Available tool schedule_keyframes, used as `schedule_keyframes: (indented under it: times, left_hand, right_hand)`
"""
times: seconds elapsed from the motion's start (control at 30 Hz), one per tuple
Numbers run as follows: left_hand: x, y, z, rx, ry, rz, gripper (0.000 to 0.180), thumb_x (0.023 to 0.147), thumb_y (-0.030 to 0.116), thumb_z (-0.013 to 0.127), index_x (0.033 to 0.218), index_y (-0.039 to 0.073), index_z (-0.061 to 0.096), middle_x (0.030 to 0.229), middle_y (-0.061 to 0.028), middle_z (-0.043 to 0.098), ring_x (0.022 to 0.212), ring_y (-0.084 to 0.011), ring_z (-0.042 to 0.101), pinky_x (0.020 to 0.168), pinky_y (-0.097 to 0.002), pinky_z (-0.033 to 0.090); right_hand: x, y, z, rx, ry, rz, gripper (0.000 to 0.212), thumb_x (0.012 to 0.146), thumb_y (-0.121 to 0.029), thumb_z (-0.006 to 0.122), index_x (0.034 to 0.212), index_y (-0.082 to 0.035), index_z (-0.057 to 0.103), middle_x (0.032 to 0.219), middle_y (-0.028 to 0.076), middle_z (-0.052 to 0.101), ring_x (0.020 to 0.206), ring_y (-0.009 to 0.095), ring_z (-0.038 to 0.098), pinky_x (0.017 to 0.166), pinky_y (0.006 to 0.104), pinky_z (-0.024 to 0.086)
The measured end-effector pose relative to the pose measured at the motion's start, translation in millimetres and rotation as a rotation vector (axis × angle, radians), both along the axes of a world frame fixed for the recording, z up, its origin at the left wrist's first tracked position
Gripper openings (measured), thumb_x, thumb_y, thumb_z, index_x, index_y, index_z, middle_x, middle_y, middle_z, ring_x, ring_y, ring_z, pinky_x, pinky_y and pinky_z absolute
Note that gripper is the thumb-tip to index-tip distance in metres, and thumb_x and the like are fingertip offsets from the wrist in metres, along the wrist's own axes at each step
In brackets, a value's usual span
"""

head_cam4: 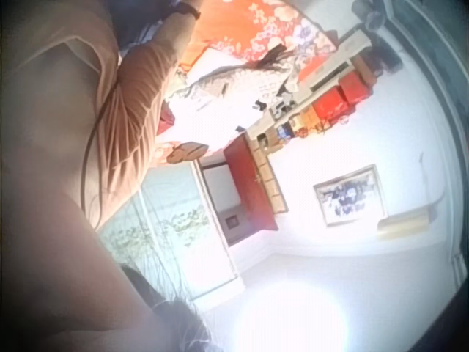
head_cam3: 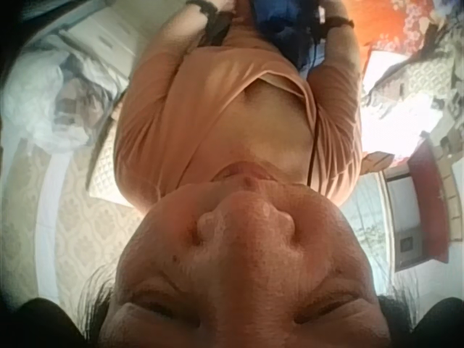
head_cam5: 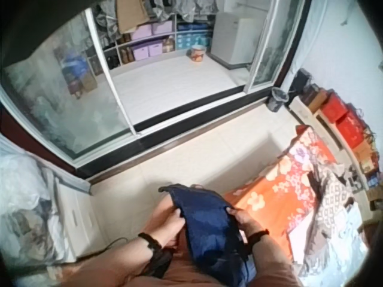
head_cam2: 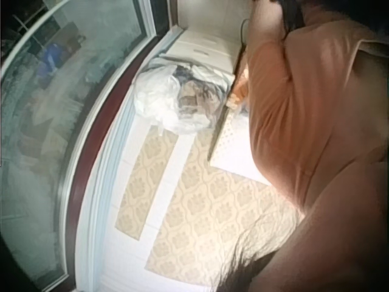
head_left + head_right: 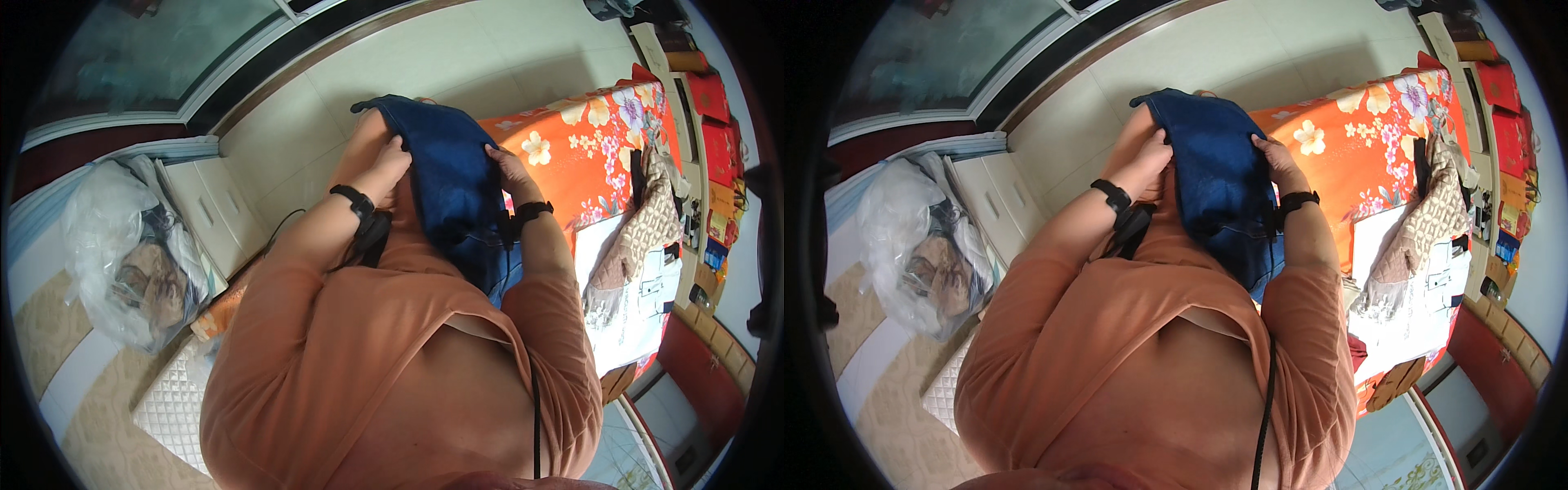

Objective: The person folds a white pair of pants, a red long-sleeve shirt, and a pair of blue jeans on a bed. Each item is smoothed, folded into a compact rectangle, and placed on the bed.

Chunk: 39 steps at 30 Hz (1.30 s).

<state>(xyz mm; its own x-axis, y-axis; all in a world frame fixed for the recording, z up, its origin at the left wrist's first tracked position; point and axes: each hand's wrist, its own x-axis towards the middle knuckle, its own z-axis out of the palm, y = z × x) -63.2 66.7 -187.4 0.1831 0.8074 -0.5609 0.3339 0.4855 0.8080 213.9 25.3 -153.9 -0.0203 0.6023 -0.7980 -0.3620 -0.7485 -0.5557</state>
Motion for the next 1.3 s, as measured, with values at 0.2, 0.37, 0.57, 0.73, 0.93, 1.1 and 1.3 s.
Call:
schedule_keyframes:
  times: [0.2, 0.37, 0.57, 0.73, 0.93, 1.1, 1.3]
  left_hand:
    - [22.9, 19.0, -20.8, -0.039, 0.202, 0.029, 0.013, 0.088, 0.010, 0.054, 0.101, 0.011, 0.053, 0.089, 0.0002, 0.054, 0.075, -0.0098, 0.049, 0.062, -0.0243, 0.038]
    - [-7.6, 22.2, 6.3, -0.419, -0.264, 0.257, 0.004, 0.088, 0.013, 0.057, 0.088, 0.012, 0.053, 0.075, 0.0038, 0.048, 0.064, -0.0081, 0.042, 0.054, -0.0236, 0.032]
    - [-10.2, 14.6, 100.9, -0.146, -0.811, 0.341, 0.004, 0.092, 0.012, 0.054, 0.089, 0.010, 0.055, 0.080, 0.0023, 0.057, 0.076, -0.0078, 0.054, 0.069, -0.0225, 0.044]
    - [1.4, 15.2, 213.9, -0.041, -0.974, 0.195, 0.008, 0.093, 0.013, 0.055, 0.086, 0.009, 0.057, 0.077, 0.0057, 0.051, 0.074, -0.0043, 0.046, 0.069, -0.0187, 0.036]
    - [19.7, 71.5, 352.3, 0.450, -1.047, -0.029, 0.009, 0.095, 0.016, 0.052, 0.090, 0.008, 0.055, 0.081, 0.0053, 0.050, 0.076, -0.0041, 0.042, 0.070, -0.0199, 0.035]
    - [20.6, 145.7, 467.4, 0.693, -1.080, -0.075, 0.016, 0.088, 0.004, 0.058, 0.094, 0.008, 0.044, 0.083, -0.0059, 0.056, 0.071, -0.0151, 0.057, 0.063, -0.0267, 0.048]
    - [-26.6, 150.6, 472.8, 0.673, -0.603, -0.064, 0.018, 0.095, 0.022, 0.053, 0.104, 0.007, 0.056, 0.086, 0.0016, 0.057, 0.074, -0.0095, 0.054, 0.066, -0.0224, 0.043]
  right_hand:
    - [-7.4, -3.7, 17.5, 0.009, 0.064, 0.010, 0.048, 0.089, -0.028, 0.062, 0.124, 0.004, 0.051, 0.116, 0.014, 0.062, 0.104, 0.024, 0.060, 0.094, 0.0371, 0.046]
    - [0.1, -8.8, 44.3, 0.103, 0.092, -0.077, 0.037, 0.091, -0.023, 0.060, 0.114, 0.006, 0.057, 0.108, 0.013, 0.065, 0.097, 0.022, 0.063, 0.090, 0.0338, 0.048]
    - [10.5, -31.2, 123.8, 0.361, 0.063, -0.168, 0.029, 0.092, -0.018, 0.056, 0.107, 0.007, 0.060, 0.103, 0.014, 0.066, 0.091, 0.020, 0.064, 0.086, 0.0307, 0.050]
    - [12.0, -60.8, 227.8, 0.614, -0.036, -0.268, 0.028, 0.093, -0.015, 0.054, 0.109, 0.007, 0.059, 0.102, 0.013, 0.066, 0.094, 0.020, 0.064, 0.089, 0.0313, 0.048]
    - [32.5, -22.3, 392.6, 1.093, -0.349, -0.211, 0.030, 0.092, -0.013, 0.056, 0.114, 0.006, 0.056, 0.105, 0.012, 0.064, 0.100, 0.019, 0.061, 0.091, 0.0298, 0.044]
    - [16.1, 49.0, 494.7, 1.449, -0.387, -0.179, 0.029, 0.093, -0.015, 0.054, 0.114, 0.006, 0.057, 0.110, 0.012, 0.063, 0.104, 0.019, 0.059, 0.096, 0.0297, 0.040]
    - [-36.6, 40.2, 463.5, 1.523, -0.282, -0.037, 0.030, 0.091, -0.011, 0.056, 0.115, 0.005, 0.058, 0.110, 0.009, 0.064, 0.104, 0.018, 0.058, 0.095, 0.0286, 0.040]
